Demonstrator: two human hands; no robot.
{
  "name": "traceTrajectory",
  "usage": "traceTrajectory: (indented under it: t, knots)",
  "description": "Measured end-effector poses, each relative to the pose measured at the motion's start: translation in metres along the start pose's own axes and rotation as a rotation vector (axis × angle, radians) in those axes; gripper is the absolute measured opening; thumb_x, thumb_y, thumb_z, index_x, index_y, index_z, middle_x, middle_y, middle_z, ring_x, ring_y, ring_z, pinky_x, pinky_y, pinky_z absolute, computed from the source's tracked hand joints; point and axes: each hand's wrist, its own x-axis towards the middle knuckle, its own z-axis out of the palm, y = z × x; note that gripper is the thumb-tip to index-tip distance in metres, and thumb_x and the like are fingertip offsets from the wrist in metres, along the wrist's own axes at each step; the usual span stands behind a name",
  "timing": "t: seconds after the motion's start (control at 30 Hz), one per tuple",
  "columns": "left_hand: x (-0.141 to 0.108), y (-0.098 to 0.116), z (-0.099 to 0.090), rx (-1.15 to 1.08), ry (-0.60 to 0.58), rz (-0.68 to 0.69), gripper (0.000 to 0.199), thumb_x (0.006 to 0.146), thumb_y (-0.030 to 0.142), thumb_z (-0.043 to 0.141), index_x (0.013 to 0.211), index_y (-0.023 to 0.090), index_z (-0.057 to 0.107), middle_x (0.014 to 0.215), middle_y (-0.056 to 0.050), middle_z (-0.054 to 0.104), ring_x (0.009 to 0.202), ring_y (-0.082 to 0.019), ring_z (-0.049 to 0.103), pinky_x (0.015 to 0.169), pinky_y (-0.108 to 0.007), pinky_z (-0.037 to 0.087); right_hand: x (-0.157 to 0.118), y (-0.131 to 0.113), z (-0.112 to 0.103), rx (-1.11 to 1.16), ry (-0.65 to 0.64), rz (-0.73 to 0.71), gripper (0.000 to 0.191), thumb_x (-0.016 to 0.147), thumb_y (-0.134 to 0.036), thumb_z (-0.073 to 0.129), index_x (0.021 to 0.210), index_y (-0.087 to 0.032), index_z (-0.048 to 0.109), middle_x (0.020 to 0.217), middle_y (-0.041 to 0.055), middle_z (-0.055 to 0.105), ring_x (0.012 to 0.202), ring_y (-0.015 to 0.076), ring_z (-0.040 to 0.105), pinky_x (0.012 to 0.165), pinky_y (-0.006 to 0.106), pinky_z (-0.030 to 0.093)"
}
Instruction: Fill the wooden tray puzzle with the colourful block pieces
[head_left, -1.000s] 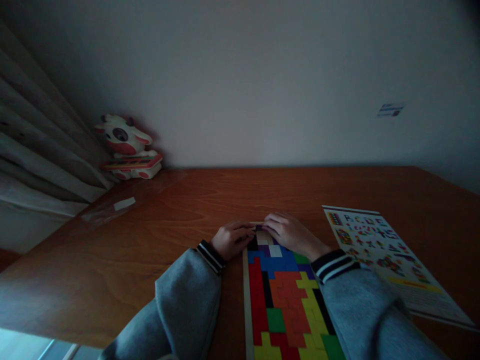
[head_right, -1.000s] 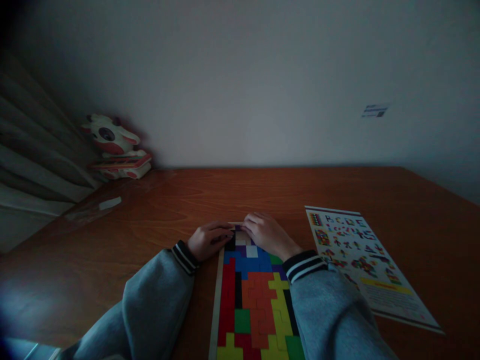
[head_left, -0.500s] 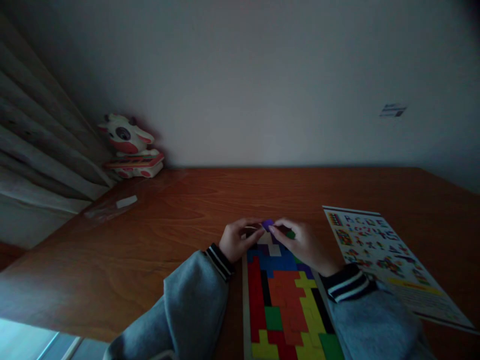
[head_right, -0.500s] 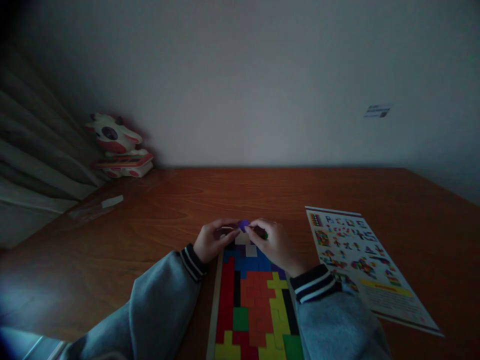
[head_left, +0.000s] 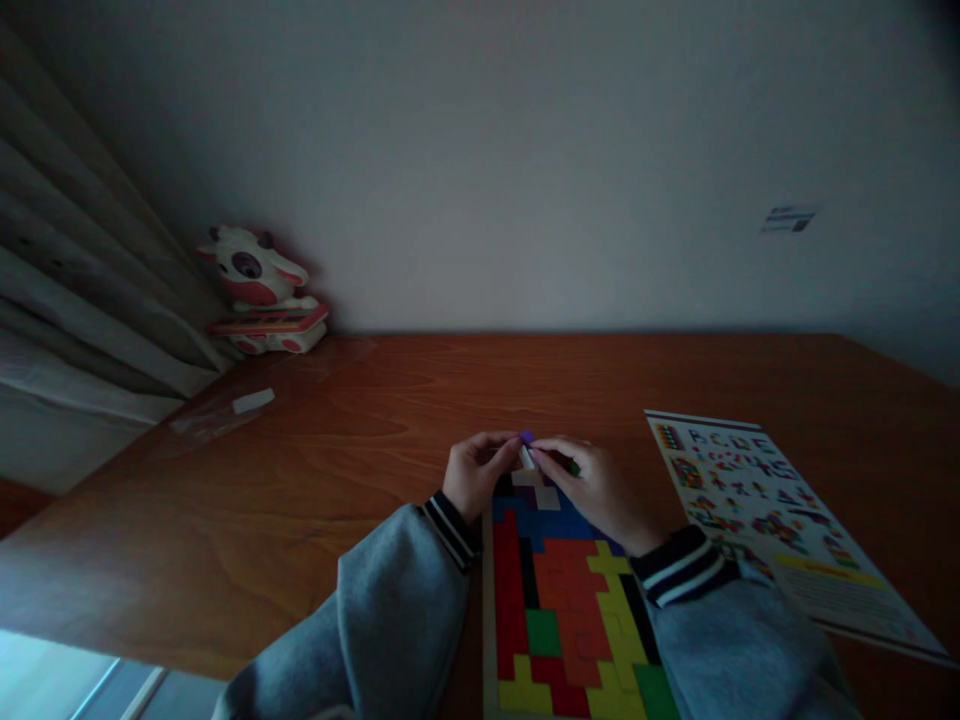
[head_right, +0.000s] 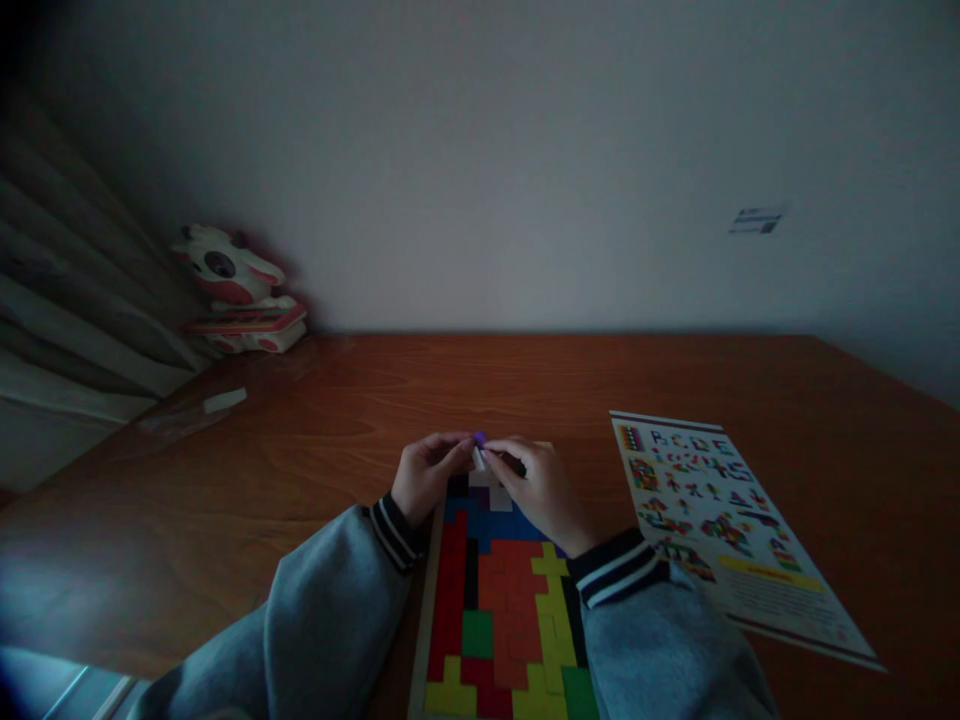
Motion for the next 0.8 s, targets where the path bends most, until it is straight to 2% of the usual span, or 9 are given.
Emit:
traceTrajectory:
  t: [0.1, 0.23, 0.33, 0.47, 0.57, 0.67, 0.8]
  knots:
    - [0.000, 0.000, -0.001, 0.039, 0.017, 0.009, 0.043, 0.074, 0.050, 0.079, 0.096, 0.014, 0.075, 0.095, -0.010, 0.078, 0.082, -0.021, 0.074, 0.078, -0.035, 0.062, -0.001, 0.002, 0.003, 0.093, -0.038, 0.071, 0.031, 0.094, -0.047, 0.054, 0.106, -0.024, 0.072, 0.091, 0.0046, 0.076, 0.078, 0.0182, 0.071, 0.072, 0.031, 0.057]
    - [0.000, 0.002, -0.003, 0.086, 0.039, 0.036, 0.039, 0.075, 0.048, 0.079, 0.094, 0.014, 0.076, 0.094, -0.010, 0.078, 0.081, -0.021, 0.074, 0.076, -0.033, 0.061, -0.002, 0.002, 0.003, 0.097, -0.063, 0.097, 0.033, 0.091, -0.049, 0.060, 0.109, -0.023, 0.070, 0.094, 0.0050, 0.076, 0.082, 0.0184, 0.071, 0.074, 0.032, 0.057]
    - [0.001, 0.004, -0.004, 0.076, 0.074, 0.061, 0.038, 0.075, 0.048, 0.079, 0.092, 0.014, 0.076, 0.094, -0.010, 0.078, 0.083, -0.022, 0.074, 0.078, -0.034, 0.060, -0.003, 0.005, 0.002, -0.094, -0.067, -0.003, 0.027, 0.092, -0.046, 0.060, 0.107, -0.025, 0.071, 0.097, 0.0053, 0.075, 0.087, 0.0195, 0.070, 0.081, 0.036, 0.055]
    - [0.004, 0.003, -0.007, 0.094, 0.125, 0.066, 0.036, 0.076, 0.047, 0.078, 0.092, 0.015, 0.075, 0.094, -0.009, 0.078, 0.085, -0.022, 0.074, 0.079, -0.033, 0.060, -0.006, 0.013, 0.003, -0.372, -0.120, -0.175, 0.020, 0.086, -0.041, 0.071, 0.101, -0.028, 0.073, 0.113, 0.0059, 0.070, 0.107, 0.0250, 0.064, 0.095, 0.047, 0.048]
    - [0.005, -0.001, -0.010, 0.168, 0.074, 0.050, 0.035, 0.077, 0.047, 0.077, 0.091, 0.015, 0.076, 0.088, -0.008, 0.078, 0.079, -0.021, 0.073, 0.073, -0.031, 0.060, -0.007, 0.018, 0.006, -0.413, -0.137, -0.201, 0.022, 0.080, -0.037, 0.077, 0.099, -0.027, 0.073, 0.115, 0.0058, 0.069, 0.109, 0.0257, 0.064, 0.095, 0.047, 0.047]
    - [0.007, -0.006, -0.013, 0.227, 0.024, 0.059, 0.033, 0.078, 0.047, 0.076, 0.090, 0.016, 0.077, 0.086, -0.007, 0.078, 0.076, -0.021, 0.073, 0.067, -0.029, 0.059, -0.007, 0.020, 0.008, -0.377, -0.128, -0.162, 0.023, 0.078, -0.034, 0.080, 0.098, -0.027, 0.071, 0.112, 0.0054, 0.071, 0.107, 0.0254, 0.064, 0.095, 0.046, 0.047]
    - [0.007, -0.007, -0.013, 0.244, 0.023, 0.076, 0.033, 0.079, 0.046, 0.075, 0.090, 0.016, 0.077, 0.086, -0.008, 0.078, 0.076, -0.020, 0.073, 0.067, -0.029, 0.059, -0.007, 0.018, 0.010, -0.309, -0.102, -0.104, 0.024, 0.076, -0.031, 0.080, 0.095, -0.024, 0.068, 0.105, 0.0054, 0.073, 0.103, 0.0252, 0.066, 0.093, 0.046, 0.048]
